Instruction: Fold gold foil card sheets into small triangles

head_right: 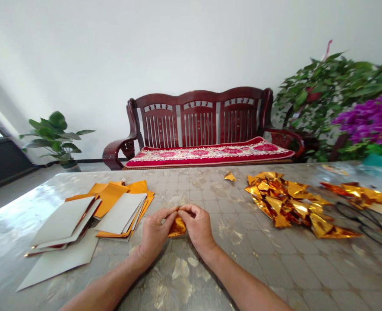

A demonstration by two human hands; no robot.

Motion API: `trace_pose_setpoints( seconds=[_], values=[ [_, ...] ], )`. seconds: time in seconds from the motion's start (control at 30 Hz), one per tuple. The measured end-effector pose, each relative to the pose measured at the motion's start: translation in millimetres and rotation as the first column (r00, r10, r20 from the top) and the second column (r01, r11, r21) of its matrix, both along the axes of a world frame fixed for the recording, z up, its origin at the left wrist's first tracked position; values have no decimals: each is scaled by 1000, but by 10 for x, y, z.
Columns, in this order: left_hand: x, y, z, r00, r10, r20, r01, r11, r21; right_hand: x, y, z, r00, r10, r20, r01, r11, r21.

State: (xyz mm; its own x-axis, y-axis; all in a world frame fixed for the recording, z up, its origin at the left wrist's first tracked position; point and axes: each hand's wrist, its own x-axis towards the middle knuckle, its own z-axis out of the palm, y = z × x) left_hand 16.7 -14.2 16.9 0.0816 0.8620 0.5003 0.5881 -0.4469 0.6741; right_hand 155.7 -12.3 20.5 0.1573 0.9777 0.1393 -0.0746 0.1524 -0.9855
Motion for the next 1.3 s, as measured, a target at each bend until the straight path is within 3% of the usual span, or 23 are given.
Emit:
trace_pose_setpoints(
  seconds=[0.6,0.77,0.93,1.07,1.3],
  values=[
    [-32,-16,53,939,-20,-342,11,999,-30,45,12,-40,978,-38,206,11,992,127],
    [-51,8,79,946,-83,-313,54,993,-102,52,26,-51,969,-108,222,69,981,179],
    [-56,-1,101,932,-126,-340,85,987,-135,44,16,-11,963,0,269,-48,984,172],
    [-34,-7,97,927,-75,-369,40,994,-102,37,17,24,967,19,256,-47,994,101],
    [11,13,49,993,-44,-107,29,990,-137,61,47,6,984,15,179,-24,999,45]
  ],
)
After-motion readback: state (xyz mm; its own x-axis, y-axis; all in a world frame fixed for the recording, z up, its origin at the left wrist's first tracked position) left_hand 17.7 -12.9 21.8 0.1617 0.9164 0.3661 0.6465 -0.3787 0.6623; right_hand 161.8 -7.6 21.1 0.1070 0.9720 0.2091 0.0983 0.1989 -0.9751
